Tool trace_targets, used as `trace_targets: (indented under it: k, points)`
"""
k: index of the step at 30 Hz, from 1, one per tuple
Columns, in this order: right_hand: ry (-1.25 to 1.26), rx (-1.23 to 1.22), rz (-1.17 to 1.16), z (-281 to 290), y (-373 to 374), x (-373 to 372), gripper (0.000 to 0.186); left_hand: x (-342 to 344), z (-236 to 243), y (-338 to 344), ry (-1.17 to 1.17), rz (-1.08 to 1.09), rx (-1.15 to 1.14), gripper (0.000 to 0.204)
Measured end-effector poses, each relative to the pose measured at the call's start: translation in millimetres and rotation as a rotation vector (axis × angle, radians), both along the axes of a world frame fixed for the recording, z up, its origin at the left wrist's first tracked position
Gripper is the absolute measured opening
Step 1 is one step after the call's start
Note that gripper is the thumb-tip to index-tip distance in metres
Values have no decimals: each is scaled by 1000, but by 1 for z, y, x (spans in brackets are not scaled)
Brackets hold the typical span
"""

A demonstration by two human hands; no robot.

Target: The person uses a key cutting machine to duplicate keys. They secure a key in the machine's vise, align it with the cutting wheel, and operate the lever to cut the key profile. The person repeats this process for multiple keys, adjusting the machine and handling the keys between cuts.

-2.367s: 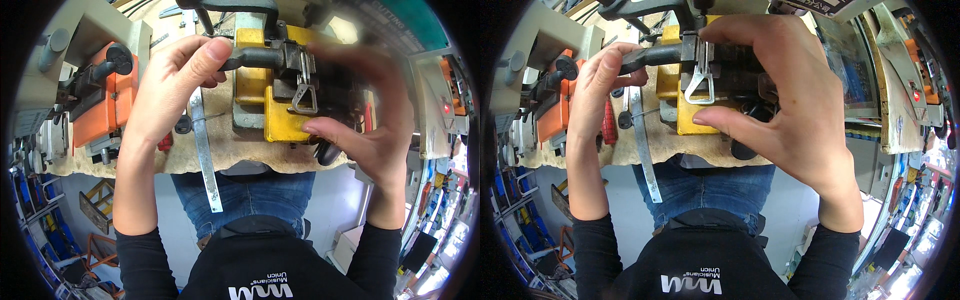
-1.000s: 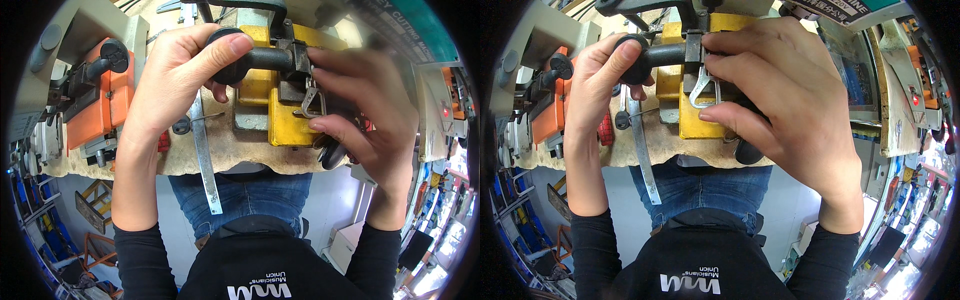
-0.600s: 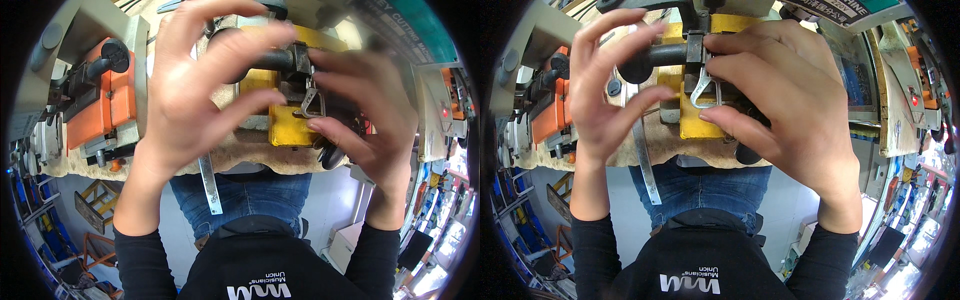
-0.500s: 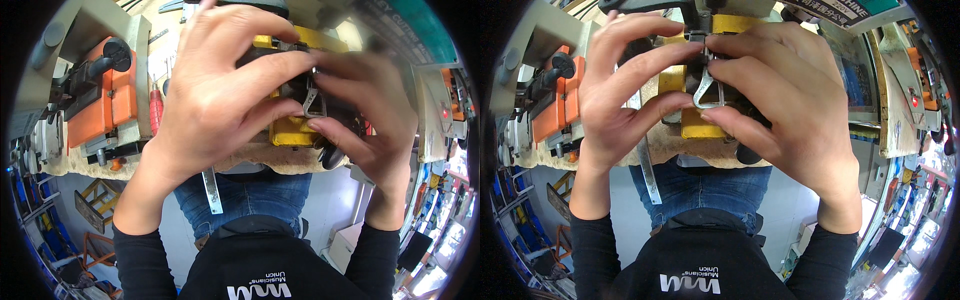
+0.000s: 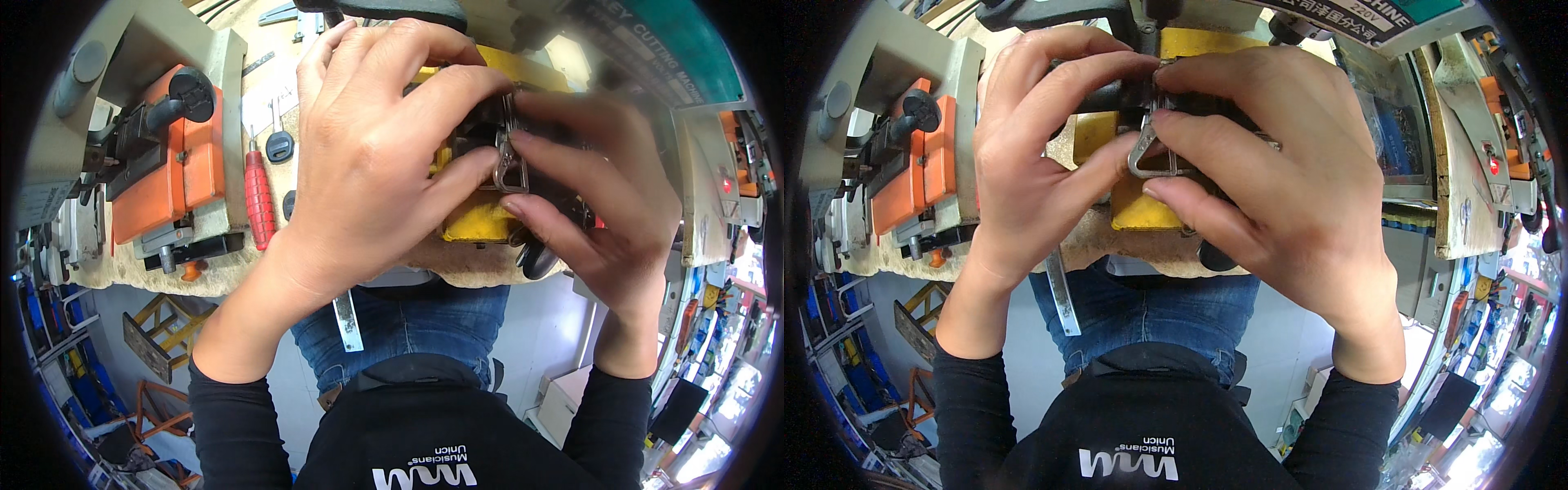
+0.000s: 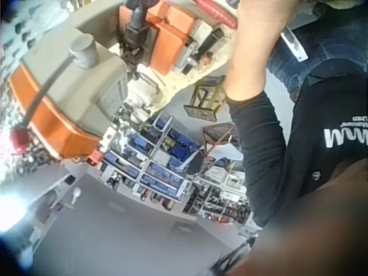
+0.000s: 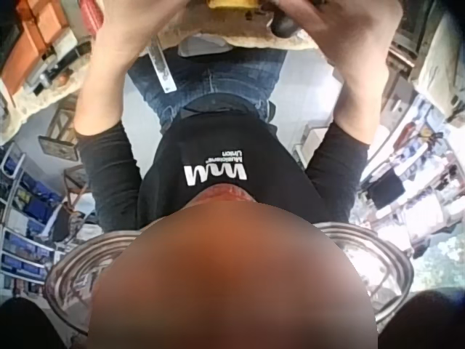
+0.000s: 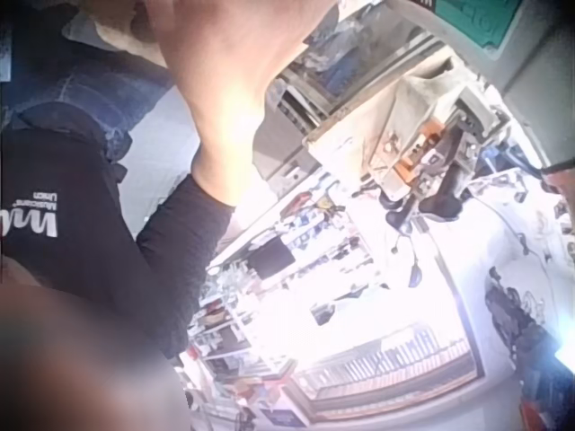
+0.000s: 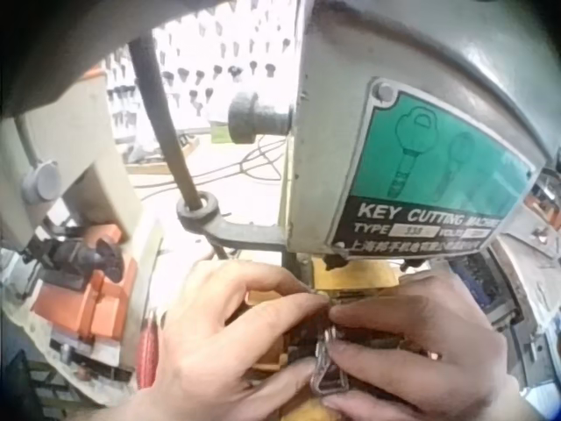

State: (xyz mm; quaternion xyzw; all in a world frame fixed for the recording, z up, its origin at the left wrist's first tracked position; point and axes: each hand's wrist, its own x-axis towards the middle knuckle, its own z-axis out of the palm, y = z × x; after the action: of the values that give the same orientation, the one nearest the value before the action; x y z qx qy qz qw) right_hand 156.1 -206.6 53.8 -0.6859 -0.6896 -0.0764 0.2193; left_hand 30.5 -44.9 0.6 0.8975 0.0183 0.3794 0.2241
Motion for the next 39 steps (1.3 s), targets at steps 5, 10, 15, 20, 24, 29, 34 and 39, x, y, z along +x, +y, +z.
trace_targets:
  k: [5,10,15,20,24,29,34,39]
  points:
    - [6,-8,-11,2,0,0,34,4,0,-3,-10,7,-45,38]
    - [23,18,-8,0,0,-1,33,3,0,-3,-12,15,-34,37]
    - [-176,101,76,-2,-2,0,27,2,-3,-2,-3,23,1,40]
    - [-146,303,114,-3,-22,-11,18,6,-16,23,-185,18,428,43]
    - [-102,325,18,1,-37,-12,18,18,-21,3,-366,43,389,31]
    - [-81,356,8,-8,-48,-9,17,5,-10,-8,-294,55,528,25]
    - [-48,407,10,-11,-50,-8,18,-9,-7,-14,-254,23,528,29]
    - [-70,404,17,-13,-51,-6,20,-5,-4,-11,-262,-48,518,29]
